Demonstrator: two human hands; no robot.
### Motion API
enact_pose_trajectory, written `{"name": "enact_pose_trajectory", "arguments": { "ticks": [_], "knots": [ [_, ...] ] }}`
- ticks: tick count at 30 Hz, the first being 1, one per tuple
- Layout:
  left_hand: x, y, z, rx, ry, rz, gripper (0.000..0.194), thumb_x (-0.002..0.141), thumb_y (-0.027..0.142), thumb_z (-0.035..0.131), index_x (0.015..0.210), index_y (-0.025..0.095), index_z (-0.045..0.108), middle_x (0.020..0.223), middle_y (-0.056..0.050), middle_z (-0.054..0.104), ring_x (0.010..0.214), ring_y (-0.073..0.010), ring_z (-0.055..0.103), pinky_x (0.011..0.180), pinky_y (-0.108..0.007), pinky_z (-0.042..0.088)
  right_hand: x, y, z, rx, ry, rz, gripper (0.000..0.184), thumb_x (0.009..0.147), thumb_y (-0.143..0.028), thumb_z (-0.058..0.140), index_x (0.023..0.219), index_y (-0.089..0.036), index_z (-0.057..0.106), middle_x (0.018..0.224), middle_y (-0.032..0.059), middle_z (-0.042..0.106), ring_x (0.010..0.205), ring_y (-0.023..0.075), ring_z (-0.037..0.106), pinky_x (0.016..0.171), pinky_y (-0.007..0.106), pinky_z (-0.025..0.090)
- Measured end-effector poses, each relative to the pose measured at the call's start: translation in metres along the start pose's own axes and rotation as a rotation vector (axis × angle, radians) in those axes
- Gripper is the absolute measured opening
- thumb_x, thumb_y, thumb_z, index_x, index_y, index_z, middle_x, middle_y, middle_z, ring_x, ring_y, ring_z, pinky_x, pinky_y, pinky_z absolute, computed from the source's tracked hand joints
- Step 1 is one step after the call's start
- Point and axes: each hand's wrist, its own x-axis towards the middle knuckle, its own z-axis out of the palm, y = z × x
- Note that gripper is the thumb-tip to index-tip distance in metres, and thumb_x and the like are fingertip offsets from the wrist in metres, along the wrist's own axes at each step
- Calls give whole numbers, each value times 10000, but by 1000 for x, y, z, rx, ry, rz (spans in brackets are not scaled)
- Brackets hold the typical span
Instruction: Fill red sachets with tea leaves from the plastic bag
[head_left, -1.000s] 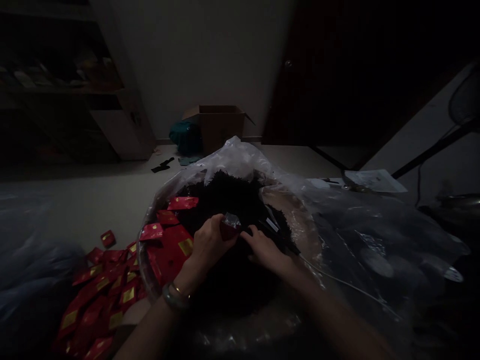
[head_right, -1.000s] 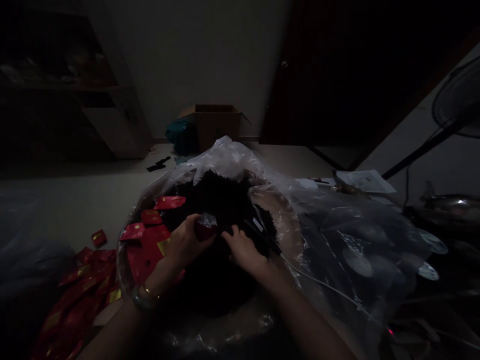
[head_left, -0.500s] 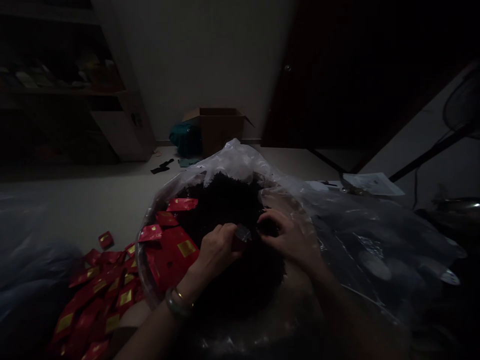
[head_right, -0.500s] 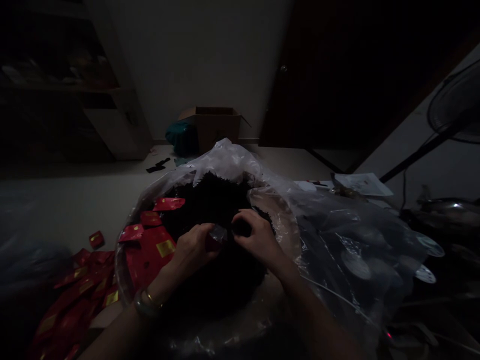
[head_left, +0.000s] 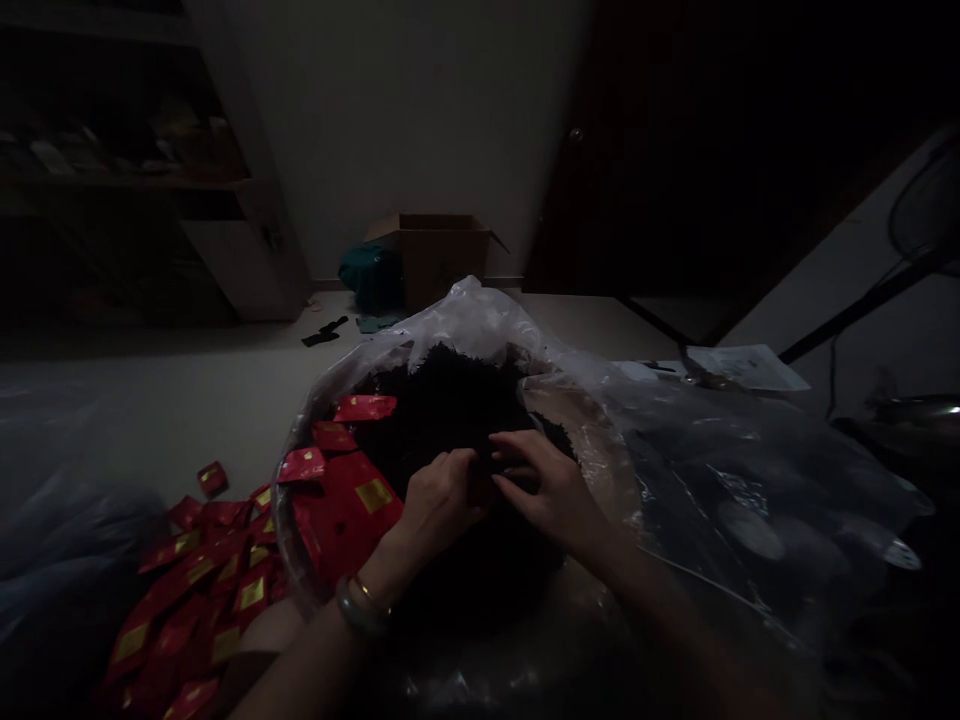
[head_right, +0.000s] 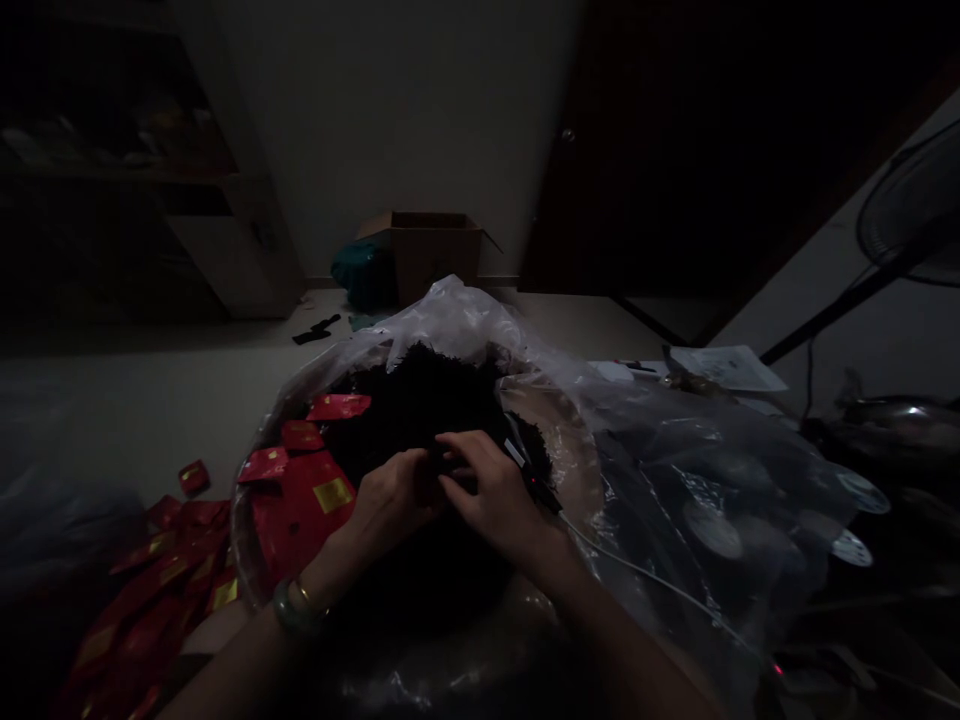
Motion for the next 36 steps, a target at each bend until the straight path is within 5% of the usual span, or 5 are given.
{"name": "enact_pose_trajectory", "arguments": {
  "ticks": [15, 24, 29, 34, 36],
  "knots": [
    [-5, -9, 6, -33, 42, -96, 427, 724, 220, 683, 1074, 189, 440, 875, -61, 666, 753, -205, 670, 613, -285, 534, -1, 7, 4, -346, -274, -118, 475, 789, -227, 656, 1247, -194, 536, 1232, 131, 594, 1214, 295, 477, 975, 480, 446],
    [-4, -10, 6, -43, 90, -57, 459, 714, 275, 691, 1093, 197, 443, 908, -59, 661, 771, -205, 665, 628, -287, 541, 5, 10, 5, -284, -67, -293, 182, 891, -168, 511, 1011, -198, 645, 966, 80, 688, 921, 223, 616, 805, 382, 528],
    [2, -14, 1, -1, 183, -144, 473, 695, 267, 711, 1078, 185, 446, 867, -48, 668, 726, -204, 681, 607, -277, 532, 8, 31, -1, -257, 34, -44, 276, 899, -161, 477, 1142, -209, 598, 1086, 84, 653, 1016, 201, 621, 886, 352, 495],
    [7, -16, -4, -3, 221, -213, 534, 670, 293, 754, 1082, 183, 432, 894, -51, 679, 766, -214, 699, 631, -278, 539, 3, 49, 13, -579, -518, 390, 942, 616, -212, 797, 1435, -204, 332, 1349, 198, 464, 1055, 326, 619, 846, 402, 495],
    [7, -16, -5, -6, 214, -215, 532, 673, 291, 751, 1084, 183, 429, 910, -57, 681, 782, -217, 702, 634, -279, 541, 1, 49, 23, -661, -569, 425, 943, 614, -177, 794, 1436, -212, 334, 1332, 204, 467, 1030, 337, 629, 811, 396, 500]
  ]
}}
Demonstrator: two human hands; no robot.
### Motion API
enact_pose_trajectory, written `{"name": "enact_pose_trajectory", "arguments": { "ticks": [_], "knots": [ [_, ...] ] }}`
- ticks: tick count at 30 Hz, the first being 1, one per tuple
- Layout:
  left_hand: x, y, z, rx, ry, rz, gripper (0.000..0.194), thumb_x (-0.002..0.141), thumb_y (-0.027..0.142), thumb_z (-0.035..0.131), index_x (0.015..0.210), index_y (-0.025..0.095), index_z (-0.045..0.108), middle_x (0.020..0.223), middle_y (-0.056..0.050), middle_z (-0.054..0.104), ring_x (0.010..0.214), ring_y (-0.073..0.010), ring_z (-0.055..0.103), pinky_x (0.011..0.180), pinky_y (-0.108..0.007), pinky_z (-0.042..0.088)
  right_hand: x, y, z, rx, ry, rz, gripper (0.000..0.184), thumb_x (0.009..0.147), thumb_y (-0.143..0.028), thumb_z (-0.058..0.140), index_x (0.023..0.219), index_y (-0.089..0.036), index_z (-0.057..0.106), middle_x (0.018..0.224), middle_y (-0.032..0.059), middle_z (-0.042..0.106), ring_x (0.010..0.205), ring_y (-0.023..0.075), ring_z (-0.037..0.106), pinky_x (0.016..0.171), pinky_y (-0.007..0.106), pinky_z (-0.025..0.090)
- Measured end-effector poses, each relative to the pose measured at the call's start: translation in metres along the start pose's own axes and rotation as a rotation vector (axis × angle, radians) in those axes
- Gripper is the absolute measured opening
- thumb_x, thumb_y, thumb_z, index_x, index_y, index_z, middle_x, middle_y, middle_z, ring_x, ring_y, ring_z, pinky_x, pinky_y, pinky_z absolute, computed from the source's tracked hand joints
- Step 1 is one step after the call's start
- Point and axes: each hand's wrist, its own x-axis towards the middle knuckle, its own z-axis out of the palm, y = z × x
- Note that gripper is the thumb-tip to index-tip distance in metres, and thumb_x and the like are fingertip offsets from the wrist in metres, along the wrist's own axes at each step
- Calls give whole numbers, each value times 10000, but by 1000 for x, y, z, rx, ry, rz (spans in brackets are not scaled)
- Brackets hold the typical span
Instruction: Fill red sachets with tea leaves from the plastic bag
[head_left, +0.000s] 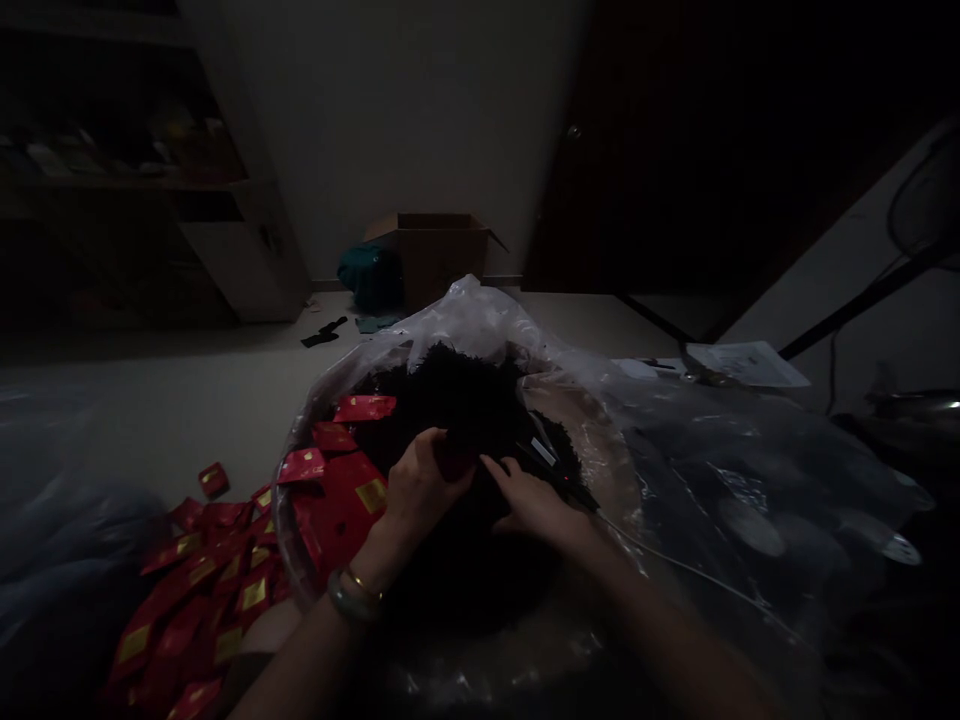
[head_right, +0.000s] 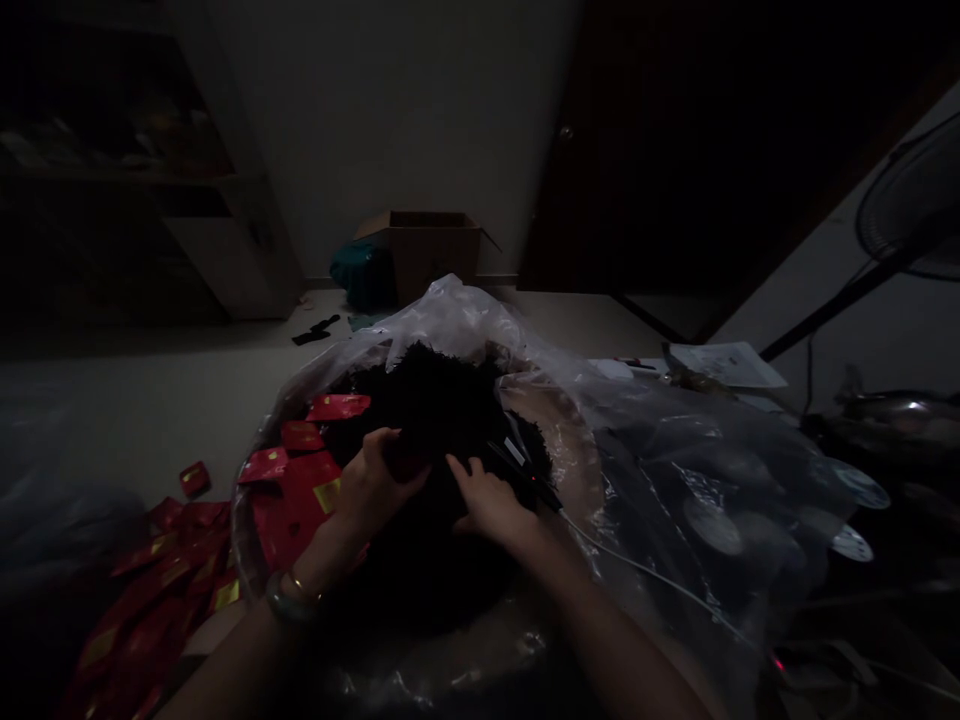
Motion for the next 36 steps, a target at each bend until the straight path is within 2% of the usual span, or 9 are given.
{"name": "enact_pose_trajectory", "arguments": {
  "ticks": [3, 5, 10, 15, 22, 26, 30, 33, 36],
  "knots": [
    [-1, 1, 0, 12, -17, 7, 530, 675, 293, 748, 1083, 186, 426, 917, -60, 682, 776, -219, 702, 628, -282, 541, 3, -6, 5, -12, 83, -52, 577, 726, -62, 644, 1275, -210, 540, 1177, 145, 579, 968, 276, 654, 792, 350, 504],
    [-1, 0, -1, 24, -18, 24, 541, 673, 294, 749, 1089, 183, 421, 915, -63, 681, 767, -220, 701, 620, -282, 539, 7, -2, 3, 46, 140, -83, 440, 745, -20, 579, 1147, -195, 628, 1085, 115, 630, 940, 242, 662, 809, 331, 505],
    [-2, 0, -1, 37, -27, 65, 542, 674, 275, 740, 1098, 187, 414, 906, -56, 679, 768, -216, 695, 602, -272, 531, 9, 16, -15, 361, 486, -160, 373, 744, -67, 577, 1079, -210, 659, 1046, 64, 704, 984, 224, 659, 907, 375, 501],
    [-5, 4, 2, 63, -28, 134, 507, 681, 268, 718, 1092, 186, 432, 859, -47, 670, 698, -201, 673, 571, -270, 519, -11, 3, -30, 705, 722, -270, 247, 786, -185, 586, 1012, -232, 672, 963, 29, 716, 823, 193, 693, 732, 326, 584],
    [-8, 8, 2, 14, -72, 205, 499, 692, 223, 703, 1105, 189, 425, 914, -60, 660, 735, -198, 661, 578, -269, 528, -29, -23, -28, 792, 644, -486, 558, 809, -125, 543, 1334, -297, 463, 1328, 68, 512, 1048, 182, 636, 742, 281, 612],
    [-14, 4, 8, -15, -96, 149, 523, 694, 230, 703, 1127, 186, 412, 931, -68, 650, 759, -208, 659, 599, -289, 540, -31, -26, -28, 567, 781, -518, 423, 837, -148, 562, 1244, -259, 535, 1175, 81, 604, 1019, 215, 605, 759, 350, 592],
    [-19, 4, 11, -104, -166, 90, 504, 699, 184, 675, 1136, 198, 424, 952, -70, 647, 796, -204, 657, 664, -309, 545, -24, -27, -21, 228, 631, -500, 167, 823, -160, 604, 974, -209, 656, 893, 80, 692, 927, 259, 571, 813, 430, 522],
    [-12, 7, 7, -276, -220, 11, 655, 625, 238, 759, 1185, 195, 421, 1026, -93, 652, 891, -229, 647, 761, -359, 539, -16, -17, -20, 260, 542, -422, 135, 851, -135, 546, 875, -197, 663, 890, 81, 700, 872, 231, 593, 787, 385, 508],
    [1, 7, -2, -490, -355, -195, 799, 586, 297, 799, 1273, 181, 408, 1063, -92, 664, 962, -247, 630, 844, -395, 504, -11, -1, -29, 454, 527, -423, 155, 870, -170, 515, 918, -197, 660, 954, 74, 699, 899, 207, 621, 816, 349, 500]
  ]
}}
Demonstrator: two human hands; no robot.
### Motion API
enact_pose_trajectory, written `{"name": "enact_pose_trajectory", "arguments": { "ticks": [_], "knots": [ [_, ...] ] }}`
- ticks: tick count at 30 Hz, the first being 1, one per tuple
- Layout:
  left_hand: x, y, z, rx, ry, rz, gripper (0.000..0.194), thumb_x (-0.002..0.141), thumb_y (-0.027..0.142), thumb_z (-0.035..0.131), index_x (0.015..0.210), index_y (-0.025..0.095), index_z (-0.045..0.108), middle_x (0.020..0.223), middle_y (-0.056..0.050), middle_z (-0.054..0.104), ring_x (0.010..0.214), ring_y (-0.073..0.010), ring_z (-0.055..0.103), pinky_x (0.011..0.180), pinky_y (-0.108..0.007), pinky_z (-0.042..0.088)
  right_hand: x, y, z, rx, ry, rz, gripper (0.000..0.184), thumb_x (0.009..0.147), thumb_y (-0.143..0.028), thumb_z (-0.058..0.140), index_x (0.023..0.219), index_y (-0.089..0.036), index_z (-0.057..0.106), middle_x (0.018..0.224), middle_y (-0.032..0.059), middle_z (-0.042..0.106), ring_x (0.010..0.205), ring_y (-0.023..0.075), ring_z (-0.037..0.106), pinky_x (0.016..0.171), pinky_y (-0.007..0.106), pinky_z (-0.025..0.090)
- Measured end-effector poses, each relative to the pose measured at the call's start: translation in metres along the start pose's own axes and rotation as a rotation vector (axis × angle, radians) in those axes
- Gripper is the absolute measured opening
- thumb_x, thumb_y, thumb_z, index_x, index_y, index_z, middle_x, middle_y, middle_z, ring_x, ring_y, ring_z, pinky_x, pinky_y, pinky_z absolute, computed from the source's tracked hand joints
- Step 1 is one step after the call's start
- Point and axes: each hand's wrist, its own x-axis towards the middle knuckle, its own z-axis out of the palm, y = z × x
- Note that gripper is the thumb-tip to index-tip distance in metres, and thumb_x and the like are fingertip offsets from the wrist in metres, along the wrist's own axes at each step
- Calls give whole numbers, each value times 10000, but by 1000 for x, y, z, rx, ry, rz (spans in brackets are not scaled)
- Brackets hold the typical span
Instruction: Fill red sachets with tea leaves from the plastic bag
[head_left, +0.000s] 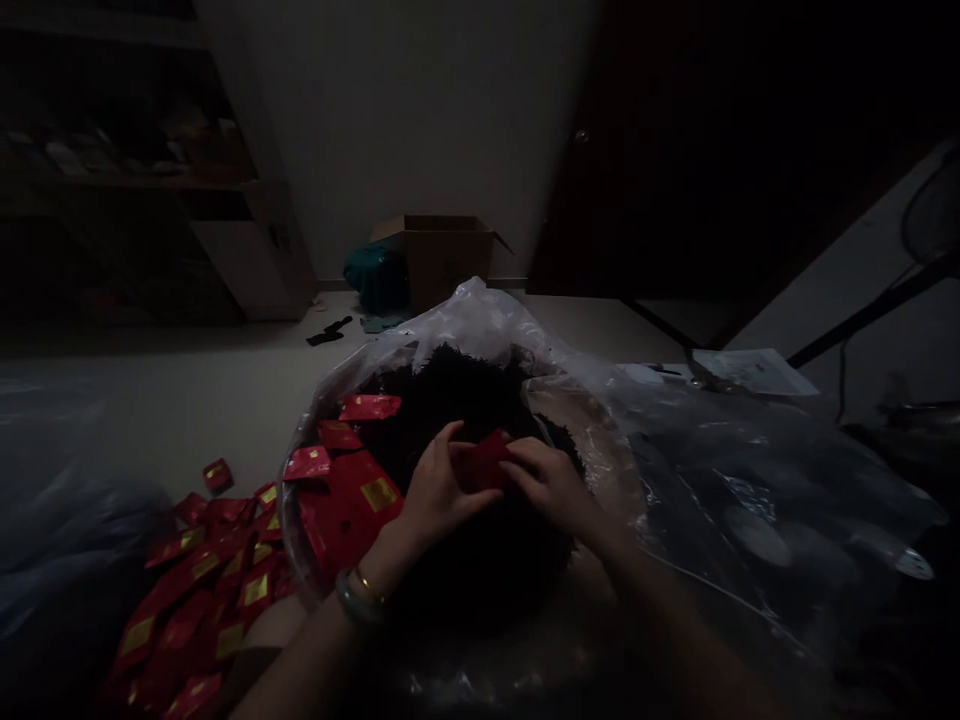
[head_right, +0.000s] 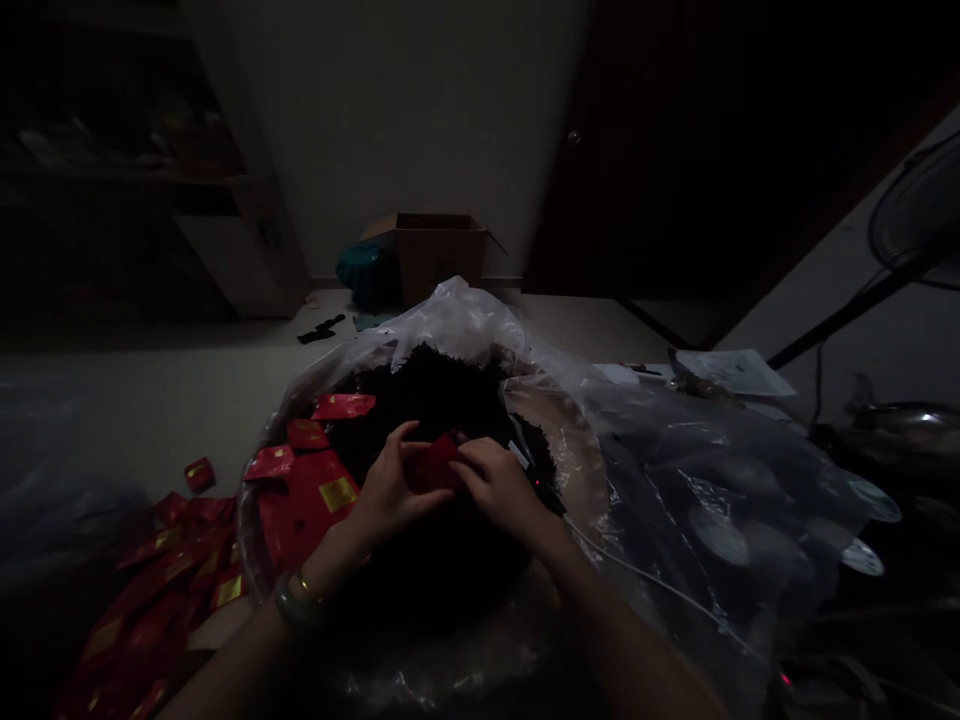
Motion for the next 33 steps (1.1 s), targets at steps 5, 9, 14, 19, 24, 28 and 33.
{"name": "enact_pose_trajectory", "arguments": {
  "ticks": [5, 9, 14, 19, 24, 28, 33],
  "knots": [
    [9, 3, -9, -417, -414, -349, 302, 667, 273, 688, 926, 119, 675, 743, -6, 681, 655, -157, 611, 616, -247, 459, 3, 3, -22, 133, 12, 76, 192, 873, -287, 517, 951, -186, 661, 955, 69, 687, 869, 195, 636, 778, 310, 496],
    [6, 5, -4, -459, -401, -410, 240, 630, 254, 692, 814, 100, 703, 612, 33, 618, 543, -108, 521, 523, -201, 369, 3, -1, -25, 12, 114, 153, 193, 824, -357, 605, 862, -189, 693, 827, 51, 678, 784, 197, 615, 708, 300, 481],
    [5, 7, -6, -427, -440, -382, 221, 601, 227, 723, 784, 106, 698, 634, 28, 624, 577, -113, 522, 541, -199, 379, 4, 0, -30, 106, -22, 199, 231, 867, -314, 541, 793, -181, 715, 814, 38, 703, 769, 190, 637, 705, 287, 484],
    [6, 7, -10, -481, -485, -297, 429, 587, 197, 750, 1001, 113, 675, 823, -6, 663, 717, -141, 561, 629, -210, 432, 5, -2, -30, 187, -87, 184, 238, 887, -288, 512, 852, -172, 718, 895, 49, 721, 828, 202, 661, 748, 302, 503],
    [4, 7, -4, -560, -501, -354, 415, 616, 268, 749, 995, 112, 684, 804, -22, 674, 694, -145, 582, 628, -230, 462, 3, -11, -18, 54, -182, -2, 164, 864, -204, 568, 920, -216, 722, 1019, 49, 712, 1046, 204, 604, 915, 334, 464],
    [4, 6, -1, -545, -434, -370, 319, 624, 288, 733, 886, 108, 698, 707, -3, 654, 614, -122, 562, 577, -214, 439, 1, -15, -16, -156, -151, -70, 131, 822, -216, 652, 934, -231, 719, 951, 49, 729, 1026, 233, 578, 909, 394, 441],
    [2, 5, 3, -510, -429, -326, 307, 629, 249, 712, 900, 111, 674, 750, 0, 655, 642, -122, 557, 606, -214, 440, -1, -15, -12, -243, -198, -47, 175, 773, -131, 684, 918, -225, 717, 933, 53, 720, 951, 227, 591, 872, 400, 425]
  ]
}}
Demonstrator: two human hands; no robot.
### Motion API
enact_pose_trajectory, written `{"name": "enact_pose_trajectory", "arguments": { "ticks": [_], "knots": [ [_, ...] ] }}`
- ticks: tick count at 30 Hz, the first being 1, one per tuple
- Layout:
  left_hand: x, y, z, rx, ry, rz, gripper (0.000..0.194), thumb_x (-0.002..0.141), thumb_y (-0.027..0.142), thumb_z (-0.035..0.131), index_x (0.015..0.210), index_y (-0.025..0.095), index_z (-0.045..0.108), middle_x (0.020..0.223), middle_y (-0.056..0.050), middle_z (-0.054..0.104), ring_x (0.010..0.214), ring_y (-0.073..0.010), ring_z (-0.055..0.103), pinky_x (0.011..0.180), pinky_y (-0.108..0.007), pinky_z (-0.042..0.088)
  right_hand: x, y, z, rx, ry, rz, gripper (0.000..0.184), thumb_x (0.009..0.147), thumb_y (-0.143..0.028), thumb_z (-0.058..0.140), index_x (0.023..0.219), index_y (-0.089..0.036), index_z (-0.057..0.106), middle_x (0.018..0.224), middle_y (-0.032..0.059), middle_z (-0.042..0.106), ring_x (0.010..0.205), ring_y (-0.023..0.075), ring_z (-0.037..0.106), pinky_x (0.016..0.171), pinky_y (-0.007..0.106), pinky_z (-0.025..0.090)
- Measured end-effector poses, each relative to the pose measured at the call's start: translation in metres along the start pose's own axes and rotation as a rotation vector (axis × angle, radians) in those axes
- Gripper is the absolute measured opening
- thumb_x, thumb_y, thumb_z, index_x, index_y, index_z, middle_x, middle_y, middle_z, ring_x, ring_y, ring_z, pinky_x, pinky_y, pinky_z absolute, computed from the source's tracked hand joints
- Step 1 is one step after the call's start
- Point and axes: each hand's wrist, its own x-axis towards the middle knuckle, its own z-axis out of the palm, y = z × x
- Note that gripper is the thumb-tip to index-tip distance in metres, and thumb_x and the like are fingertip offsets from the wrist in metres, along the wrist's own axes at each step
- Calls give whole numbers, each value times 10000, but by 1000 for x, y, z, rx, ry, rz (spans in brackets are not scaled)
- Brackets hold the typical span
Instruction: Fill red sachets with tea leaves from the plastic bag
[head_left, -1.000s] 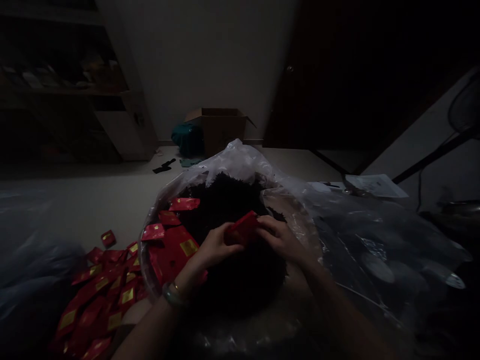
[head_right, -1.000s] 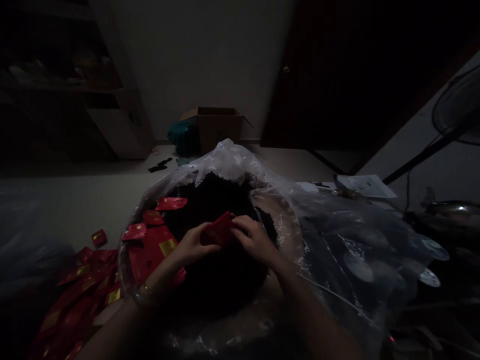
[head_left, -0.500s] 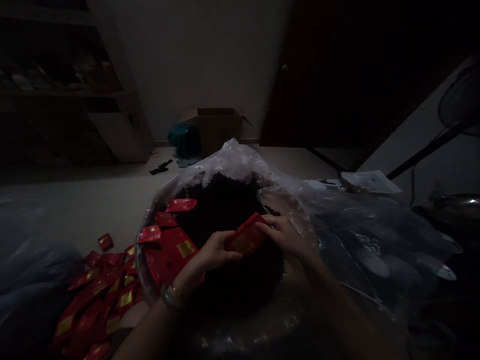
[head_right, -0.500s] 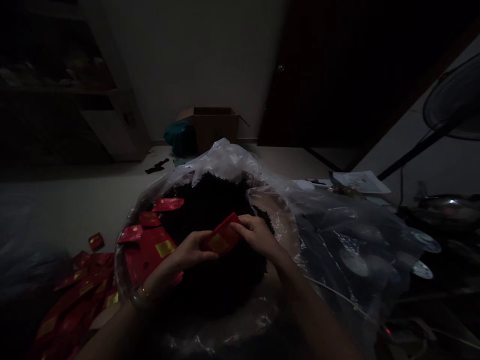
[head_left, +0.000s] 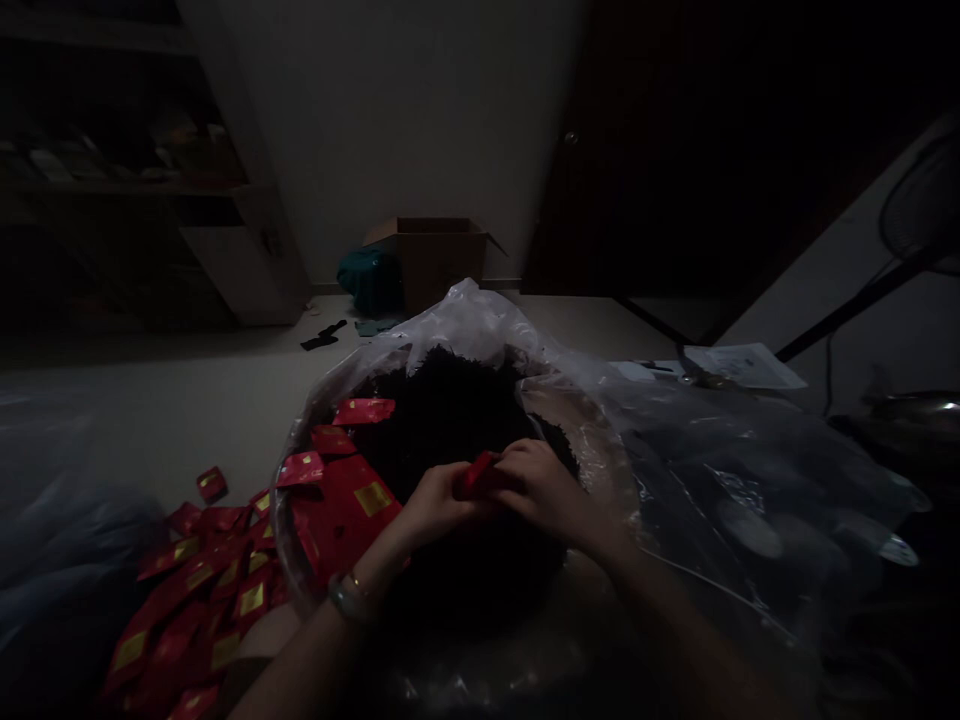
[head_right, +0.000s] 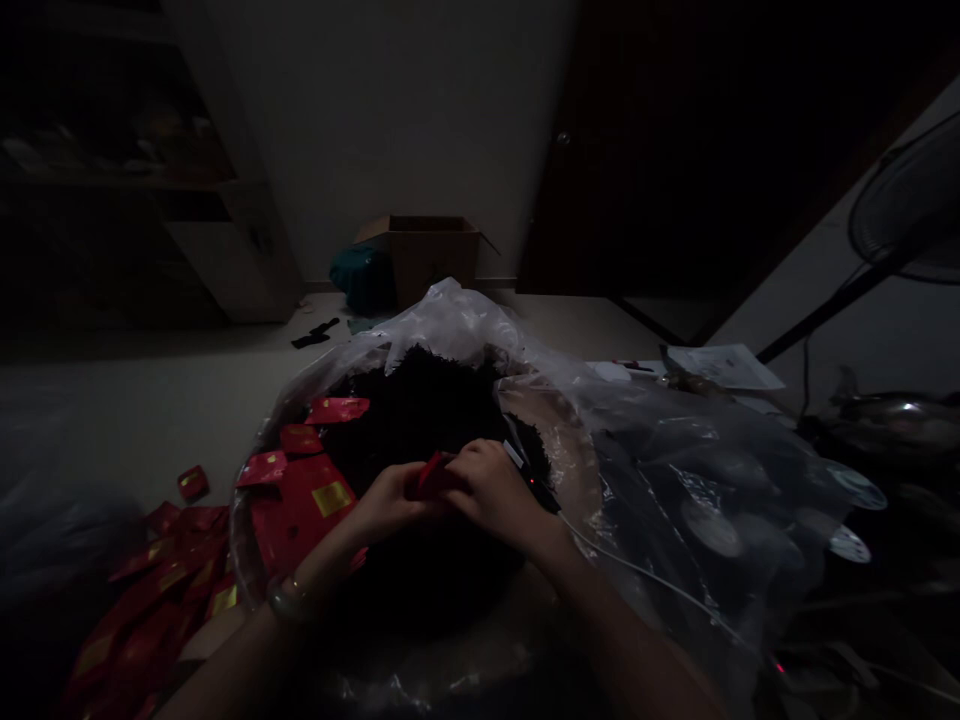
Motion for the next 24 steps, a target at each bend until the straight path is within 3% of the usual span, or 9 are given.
{"name": "enact_pose_trajectory", "arguments": {
  "ticks": [5, 9, 12, 15, 18, 21, 24],
  "knots": [
    [0, -4, 5, 67, -10, 8, 276, 595, 193, 685, 857, 112, 656, 757, 10, 645, 678, -129, 545, 613, -208, 431, 1, -3, 12, 131, -30, -64, 173, 772, -80, 657, 862, -220, 705, 914, 27, 722, 930, 189, 619, 880, 351, 431],
    [-2, 4, 4, 55, -10, -52, 168, 611, 217, 665, 745, 117, 651, 650, 38, 594, 605, -106, 501, 553, -197, 390, -1, -3, 8, 142, 53, -3, 92, 795, -155, 663, 850, -213, 707, 946, 53, 704, 919, 194, 630, 855, 350, 458],
    [-3, 8, 2, 16, 0, -62, 216, 595, 241, 698, 771, 119, 672, 656, 36, 612, 614, -111, 516, 567, -202, 399, -2, -2, 2, 88, 127, 13, 46, 809, -202, 667, 815, -213, 711, 931, 66, 697, 960, 213, 616, 878, 370, 446],
    [-1, 5, 2, 32, 40, -46, 255, 603, 260, 715, 809, 112, 690, 677, 23, 643, 630, -124, 543, 579, -208, 409, -1, -2, 0, 11, 32, -20, 93, 785, -251, 710, 871, -218, 724, 865, 57, 704, 993, 244, 594, 907, 408, 415],
    [0, 3, 2, 39, 47, -41, 278, 581, 257, 752, 812, 112, 694, 707, 9, 672, 668, -145, 575, 604, -216, 430, 1, -2, 2, -8, -84, -40, 99, 800, -238, 698, 891, -207, 725, 838, 49, 704, 906, 219, 607, 857, 383, 430],
    [-1, 5, -1, -52, 2, -60, 355, 558, 261, 779, 873, 122, 690, 782, -10, 699, 724, -165, 605, 654, -237, 459, 2, 1, 3, -14, -83, -42, 62, 820, -163, 662, 815, -186, 719, 851, 56, 706, 867, 197, 620, 845, 358, 438],
    [-1, 8, -5, -149, 13, -80, 360, 626, 359, 745, 896, 127, 693, 828, -34, 716, 761, -176, 624, 713, -267, 473, 1, 3, 3, -5, -63, -37, 91, 825, -127, 639, 817, -182, 710, 895, 66, 710, 889, 197, 627, 859, 354, 443]
  ]
}}
